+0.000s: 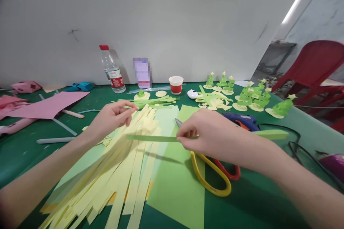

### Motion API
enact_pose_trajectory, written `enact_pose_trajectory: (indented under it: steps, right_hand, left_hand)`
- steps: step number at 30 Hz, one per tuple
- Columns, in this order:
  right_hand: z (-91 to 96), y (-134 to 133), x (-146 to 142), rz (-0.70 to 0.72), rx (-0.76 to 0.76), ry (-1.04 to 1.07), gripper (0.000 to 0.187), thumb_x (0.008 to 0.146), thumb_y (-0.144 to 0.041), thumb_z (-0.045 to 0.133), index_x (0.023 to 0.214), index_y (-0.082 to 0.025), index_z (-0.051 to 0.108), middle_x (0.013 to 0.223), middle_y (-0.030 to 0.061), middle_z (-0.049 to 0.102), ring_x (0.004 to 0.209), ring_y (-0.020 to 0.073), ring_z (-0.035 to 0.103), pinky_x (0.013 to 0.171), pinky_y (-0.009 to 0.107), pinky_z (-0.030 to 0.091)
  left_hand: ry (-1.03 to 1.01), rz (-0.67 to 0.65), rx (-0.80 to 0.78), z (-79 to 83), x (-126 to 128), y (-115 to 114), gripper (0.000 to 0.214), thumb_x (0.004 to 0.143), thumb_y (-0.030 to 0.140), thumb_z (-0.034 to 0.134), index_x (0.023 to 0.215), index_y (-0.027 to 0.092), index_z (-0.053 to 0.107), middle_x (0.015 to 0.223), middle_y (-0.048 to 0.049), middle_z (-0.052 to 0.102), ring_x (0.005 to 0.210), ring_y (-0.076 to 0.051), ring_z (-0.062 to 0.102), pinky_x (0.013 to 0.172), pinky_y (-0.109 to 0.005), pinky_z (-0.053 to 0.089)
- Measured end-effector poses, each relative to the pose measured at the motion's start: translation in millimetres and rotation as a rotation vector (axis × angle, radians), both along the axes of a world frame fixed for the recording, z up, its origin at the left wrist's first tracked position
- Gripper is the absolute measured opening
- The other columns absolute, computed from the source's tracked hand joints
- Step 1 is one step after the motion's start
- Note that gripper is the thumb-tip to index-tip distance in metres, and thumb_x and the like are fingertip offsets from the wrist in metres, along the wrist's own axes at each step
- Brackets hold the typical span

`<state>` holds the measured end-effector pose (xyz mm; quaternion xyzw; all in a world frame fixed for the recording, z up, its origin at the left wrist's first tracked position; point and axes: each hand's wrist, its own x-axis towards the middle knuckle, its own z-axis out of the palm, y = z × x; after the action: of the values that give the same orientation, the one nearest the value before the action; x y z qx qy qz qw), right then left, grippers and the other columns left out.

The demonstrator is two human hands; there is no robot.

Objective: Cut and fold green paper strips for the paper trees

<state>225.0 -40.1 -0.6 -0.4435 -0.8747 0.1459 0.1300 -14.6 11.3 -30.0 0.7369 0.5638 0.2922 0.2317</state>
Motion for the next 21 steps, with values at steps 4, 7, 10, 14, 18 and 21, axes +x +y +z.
enact_pose_trajectory:
  steps: [4, 7, 10, 14, 18, 21]
  right_hand:
    - [-1.2, 7.8, -5.7, 0.118, -0.284, -0.004, 0.026, 0.082, -0.028, 0.046, 0.068, -0.017, 0.065, 0.061, -0.0002, 0.063, 0.05, 0.0084, 0.048, 0.049, 0.02, 0.036]
    - [-3.2, 12.6, -7.3, 0.134, -0.366, 0.018, 0.026, 0.082, -0.028, 0.047, 0.068, -0.016, 0.065, 0.061, -0.0009, 0.062, 0.052, 0.0079, 0.048, 0.051, 0.02, 0.037]
    - [-6.1, 13.4, -7.3, 0.057, -0.349, 0.016, 0.022, 0.081, -0.028, 0.048, 0.075, -0.016, 0.066, 0.065, -0.0009, 0.062, 0.055, 0.0088, 0.05, 0.049, 0.02, 0.036]
    - [-10.6, 7.8, -11.4, -0.046, -0.332, 0.135, 0.026, 0.079, -0.033, 0.05, 0.096, -0.018, 0.062, 0.086, 0.0018, 0.066, 0.075, 0.013, 0.059, 0.066, 0.023, 0.044]
    - [-12.7, -0.5, -21.6, 0.026, -0.265, 0.191, 0.013, 0.077, -0.023, 0.051, 0.078, -0.017, 0.063, 0.081, 0.0007, 0.065, 0.074, 0.0127, 0.056, 0.069, 0.024, 0.043]
    - [-12.7, -1.6, -27.7, 0.036, -0.426, 0.251, 0.012, 0.075, -0.019, 0.052, 0.072, -0.016, 0.063, 0.072, -0.0001, 0.063, 0.066, 0.0109, 0.055, 0.061, 0.021, 0.041]
  left_hand:
    - [0.059, -0.294, -0.036, 7.2, 19.3, -25.2, 0.025, 0.078, 0.033, 0.047, 0.073, 0.017, 0.065, 0.044, 0.0053, 0.042, 0.039, -0.007, 0.03, 0.039, -0.019, 0.022]
    - [0.162, -0.453, -0.03, 5.4, 26.7, -35.8, 0.03, 0.079, 0.034, 0.047, 0.065, 0.015, 0.066, 0.049, 0.0023, 0.046, 0.045, -0.008, 0.035, 0.042, -0.02, 0.023]
    - [0.177, -0.513, -0.073, 0.5, 26.1, -38.0, 0.039, 0.082, 0.034, 0.044, 0.052, 0.013, 0.058, 0.042, 0.0048, 0.034, 0.041, -0.006, 0.025, 0.04, -0.022, 0.019]
    - [0.177, -0.56, -0.047, -2.7, 23.9, -38.5, 0.039, 0.085, 0.033, 0.043, 0.054, 0.013, 0.056, 0.043, 0.0062, 0.031, 0.04, -0.006, 0.023, 0.04, -0.022, 0.019]
    - [0.21, -0.643, 0.08, -3.0, 26.2, -40.8, 0.037, 0.086, 0.03, 0.043, 0.056, 0.013, 0.058, 0.046, 0.0038, 0.043, 0.041, -0.006, 0.034, 0.042, -0.02, 0.026]
    - [0.213, -0.709, 0.177, -3.6, 28.4, -43.2, 0.031, 0.085, 0.025, 0.048, 0.058, 0.014, 0.059, 0.05, 0.0031, 0.051, 0.044, -0.006, 0.041, 0.044, -0.018, 0.03]
